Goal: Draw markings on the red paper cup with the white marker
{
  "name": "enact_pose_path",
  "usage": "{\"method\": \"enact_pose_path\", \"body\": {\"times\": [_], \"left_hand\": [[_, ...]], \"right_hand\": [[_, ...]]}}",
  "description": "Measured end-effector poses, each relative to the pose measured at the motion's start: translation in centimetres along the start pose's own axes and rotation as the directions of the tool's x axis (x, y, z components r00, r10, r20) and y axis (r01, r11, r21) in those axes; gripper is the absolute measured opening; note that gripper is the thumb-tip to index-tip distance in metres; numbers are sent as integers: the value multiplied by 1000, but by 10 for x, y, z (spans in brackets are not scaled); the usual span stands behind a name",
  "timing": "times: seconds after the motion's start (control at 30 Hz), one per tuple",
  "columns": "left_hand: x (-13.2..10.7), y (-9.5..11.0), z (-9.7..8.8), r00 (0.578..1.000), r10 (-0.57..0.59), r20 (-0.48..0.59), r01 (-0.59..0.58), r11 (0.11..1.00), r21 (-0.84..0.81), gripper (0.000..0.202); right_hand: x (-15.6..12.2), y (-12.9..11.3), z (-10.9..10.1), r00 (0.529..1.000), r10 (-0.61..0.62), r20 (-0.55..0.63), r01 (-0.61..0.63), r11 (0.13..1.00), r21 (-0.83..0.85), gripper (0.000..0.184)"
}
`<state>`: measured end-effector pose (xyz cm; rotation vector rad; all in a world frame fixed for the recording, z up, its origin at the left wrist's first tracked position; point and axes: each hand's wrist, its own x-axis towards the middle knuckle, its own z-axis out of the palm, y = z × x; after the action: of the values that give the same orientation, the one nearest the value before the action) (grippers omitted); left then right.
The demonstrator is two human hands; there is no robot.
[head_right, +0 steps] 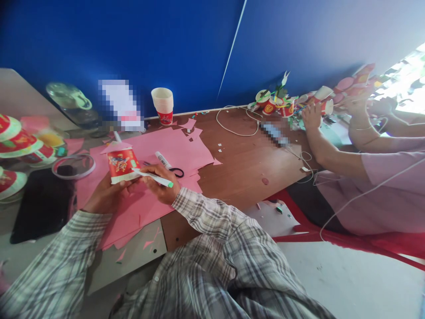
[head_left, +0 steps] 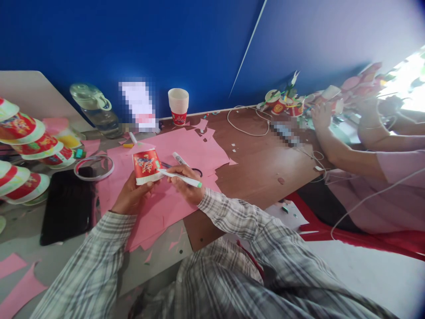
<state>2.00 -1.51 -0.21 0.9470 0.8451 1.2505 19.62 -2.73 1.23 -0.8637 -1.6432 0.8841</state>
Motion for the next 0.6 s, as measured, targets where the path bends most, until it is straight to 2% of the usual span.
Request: {"method": "enact_pose_path", "body": {"times": [0.33,0.6], "left_hand": [[-1,3,2,999,-18,-48,18,1000,-5,55],[-1,5,6,999,-14,-35,14,1000,-3,56]], "right_hand": [[-1,-3,0,1000,-12,13,12,1000,16,25],[-1,-5,-1,1000,-17,12,16,999,44,30]]}}
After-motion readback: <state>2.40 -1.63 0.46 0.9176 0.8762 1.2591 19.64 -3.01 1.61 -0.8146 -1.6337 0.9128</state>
